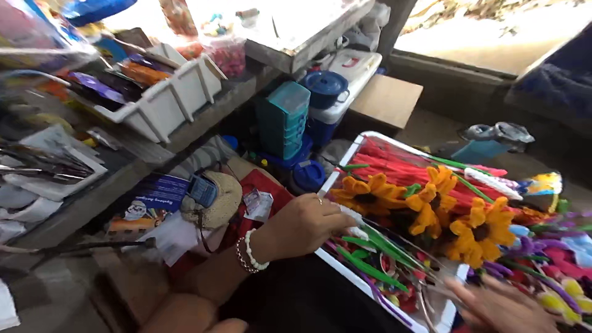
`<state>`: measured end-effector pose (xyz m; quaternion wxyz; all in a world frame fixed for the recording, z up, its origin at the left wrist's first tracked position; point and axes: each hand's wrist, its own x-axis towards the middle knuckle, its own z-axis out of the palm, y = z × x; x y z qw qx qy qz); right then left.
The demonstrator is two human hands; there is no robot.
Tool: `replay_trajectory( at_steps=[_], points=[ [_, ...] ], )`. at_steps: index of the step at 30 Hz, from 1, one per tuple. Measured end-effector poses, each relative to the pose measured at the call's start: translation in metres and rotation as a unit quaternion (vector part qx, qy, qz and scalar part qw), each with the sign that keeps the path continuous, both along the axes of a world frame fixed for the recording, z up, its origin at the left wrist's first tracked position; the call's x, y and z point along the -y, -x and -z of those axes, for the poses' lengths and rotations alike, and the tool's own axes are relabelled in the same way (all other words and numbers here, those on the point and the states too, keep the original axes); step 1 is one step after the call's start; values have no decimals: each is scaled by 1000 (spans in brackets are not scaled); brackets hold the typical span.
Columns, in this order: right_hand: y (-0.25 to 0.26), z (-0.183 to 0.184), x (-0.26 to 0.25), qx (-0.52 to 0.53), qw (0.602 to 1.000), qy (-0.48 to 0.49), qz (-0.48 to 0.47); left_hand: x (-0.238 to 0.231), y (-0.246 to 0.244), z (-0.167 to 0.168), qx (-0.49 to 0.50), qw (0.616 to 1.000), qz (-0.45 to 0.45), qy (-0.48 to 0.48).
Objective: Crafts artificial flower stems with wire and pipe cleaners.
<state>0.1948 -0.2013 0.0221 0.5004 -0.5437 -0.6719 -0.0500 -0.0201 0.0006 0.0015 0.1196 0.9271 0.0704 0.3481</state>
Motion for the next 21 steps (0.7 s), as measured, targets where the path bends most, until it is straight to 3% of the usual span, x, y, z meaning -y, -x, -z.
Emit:
replay_trajectory(
  at_steps=[4,14,21],
  points=[
    [3,20,-3,92,982,140,84,7,-7,2,-29,999,32,29],
    [5,42,5,-72,980,171,74,-3,-2,6,-40,995,17,91],
    [-1,44,10,-114,977,165,76,-11,12,11,51,980,-6,190]
  ],
)
